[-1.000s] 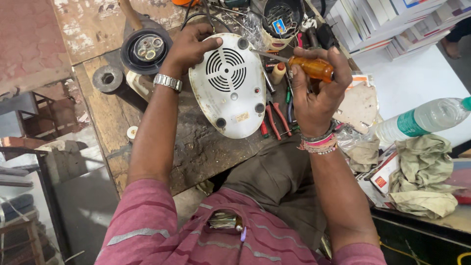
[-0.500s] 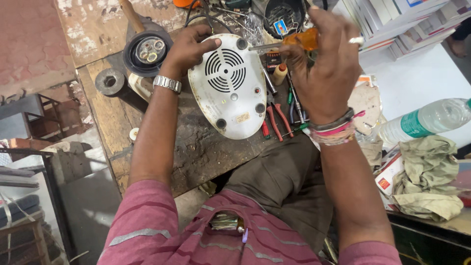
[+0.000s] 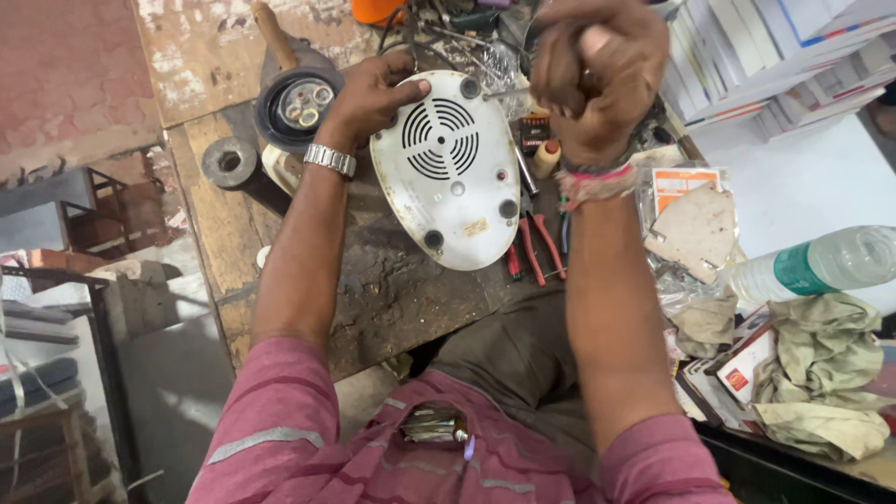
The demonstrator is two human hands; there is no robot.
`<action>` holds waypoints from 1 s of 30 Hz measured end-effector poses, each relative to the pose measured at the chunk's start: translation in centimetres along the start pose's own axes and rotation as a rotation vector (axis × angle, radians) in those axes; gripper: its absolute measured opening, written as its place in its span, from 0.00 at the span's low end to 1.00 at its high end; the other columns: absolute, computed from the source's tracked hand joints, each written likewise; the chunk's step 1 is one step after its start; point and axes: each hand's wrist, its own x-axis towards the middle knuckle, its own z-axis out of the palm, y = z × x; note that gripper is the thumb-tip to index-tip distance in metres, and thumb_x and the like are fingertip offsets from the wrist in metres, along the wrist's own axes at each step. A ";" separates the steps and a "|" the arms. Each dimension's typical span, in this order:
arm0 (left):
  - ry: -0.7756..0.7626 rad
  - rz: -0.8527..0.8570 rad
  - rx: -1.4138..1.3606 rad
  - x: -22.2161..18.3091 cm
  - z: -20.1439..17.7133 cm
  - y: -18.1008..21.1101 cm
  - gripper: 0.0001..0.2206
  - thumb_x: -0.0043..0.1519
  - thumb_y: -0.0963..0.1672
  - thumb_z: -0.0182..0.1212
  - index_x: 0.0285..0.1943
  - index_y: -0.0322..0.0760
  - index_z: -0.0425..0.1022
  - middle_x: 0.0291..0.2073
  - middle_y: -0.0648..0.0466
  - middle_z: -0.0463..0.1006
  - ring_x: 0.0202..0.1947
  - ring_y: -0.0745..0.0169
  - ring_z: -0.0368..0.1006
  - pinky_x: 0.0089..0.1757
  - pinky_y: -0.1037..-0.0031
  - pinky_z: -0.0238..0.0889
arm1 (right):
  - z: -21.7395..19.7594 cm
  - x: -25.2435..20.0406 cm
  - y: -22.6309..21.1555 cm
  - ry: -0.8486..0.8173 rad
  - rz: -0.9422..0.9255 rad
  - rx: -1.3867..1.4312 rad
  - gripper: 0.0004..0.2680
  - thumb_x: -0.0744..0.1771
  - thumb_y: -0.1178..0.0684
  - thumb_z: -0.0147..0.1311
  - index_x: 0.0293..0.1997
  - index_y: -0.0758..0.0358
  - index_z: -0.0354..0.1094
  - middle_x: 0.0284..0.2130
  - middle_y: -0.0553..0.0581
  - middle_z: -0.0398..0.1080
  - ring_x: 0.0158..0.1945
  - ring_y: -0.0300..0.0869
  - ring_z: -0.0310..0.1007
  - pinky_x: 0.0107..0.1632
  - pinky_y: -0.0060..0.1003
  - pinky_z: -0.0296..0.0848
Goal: The person disassembles a small appliance, removes a cap, and uses a screwdriver and hammer to work on the base. They handle tools and parts on a cluttered workbench.
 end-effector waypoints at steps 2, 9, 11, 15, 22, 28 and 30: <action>0.017 -0.087 0.038 0.3 -0.3 0.6 0.13 0.65 0.46 0.66 0.50 0.31 0.76 0.31 0.59 0.77 0.25 0.73 0.65 0.26 0.78 0.57 | -1.3 1.8 -0.4 -0.236 0.055 0.033 0.09 0.71 0.55 0.48 0.48 0.73 0.72 0.12 0.52 0.56 0.12 0.32 0.51 0.18 0.31 0.53; 0.000 0.044 0.138 0.4 0.4 0.1 0.13 0.66 0.47 0.67 0.48 0.33 0.75 0.34 0.60 0.78 0.30 0.76 0.72 0.30 0.81 0.65 | 0.6 0.4 -0.5 0.154 -0.043 -0.397 0.09 0.78 0.53 0.50 0.49 0.69 0.70 0.29 0.60 0.70 0.31 0.45 0.70 0.35 0.37 0.67; 0.028 -0.020 0.098 0.7 0.5 0.4 0.14 0.64 0.47 0.68 0.50 0.33 0.75 0.33 0.60 0.76 0.29 0.76 0.68 0.28 0.81 0.60 | 1.2 -0.1 0.1 0.282 -0.076 -0.387 0.09 0.77 0.53 0.50 0.48 0.70 0.69 0.28 0.58 0.70 0.30 0.43 0.67 0.35 0.35 0.65; -0.024 -0.117 -0.017 0.2 0.6 0.2 0.14 0.63 0.47 0.67 0.51 0.35 0.75 0.33 0.59 0.78 0.27 0.75 0.69 0.27 0.81 0.59 | 1.6 -0.8 1.5 0.371 -0.077 -0.157 0.08 0.74 0.54 0.52 0.42 0.69 0.69 0.23 0.56 0.66 0.19 0.37 0.58 0.24 0.31 0.58; -0.076 0.040 -0.056 0.4 -0.9 -1.6 0.15 0.65 0.46 0.65 0.56 0.32 0.75 0.45 0.55 0.83 0.40 0.72 0.78 0.41 0.80 0.73 | -0.6 1.8 -0.4 -0.114 0.016 0.071 0.10 0.71 0.52 0.51 0.37 0.69 0.70 0.15 0.51 0.59 0.13 0.32 0.51 0.17 0.31 0.53; -0.025 0.058 0.267 1.2 -0.9 -1.1 0.13 0.66 0.44 0.67 0.54 0.30 0.77 0.40 0.51 0.83 0.35 0.68 0.74 0.36 0.77 0.65 | -2.7 1.8 -1.6 -0.147 0.128 -0.085 0.13 0.73 0.48 0.53 0.41 0.72 0.70 0.25 0.54 0.68 0.21 0.36 0.64 0.27 0.32 0.65; -0.028 -0.097 0.013 0.9 -0.3 -1.4 0.15 0.62 0.45 0.66 0.54 0.33 0.75 0.39 0.55 0.83 0.28 0.70 0.71 0.26 0.78 0.57 | -2.3 0.2 -2.9 -0.049 0.075 -0.442 0.14 0.76 0.48 0.52 0.46 0.74 0.70 0.34 0.58 0.72 0.32 0.42 0.71 0.36 0.35 0.71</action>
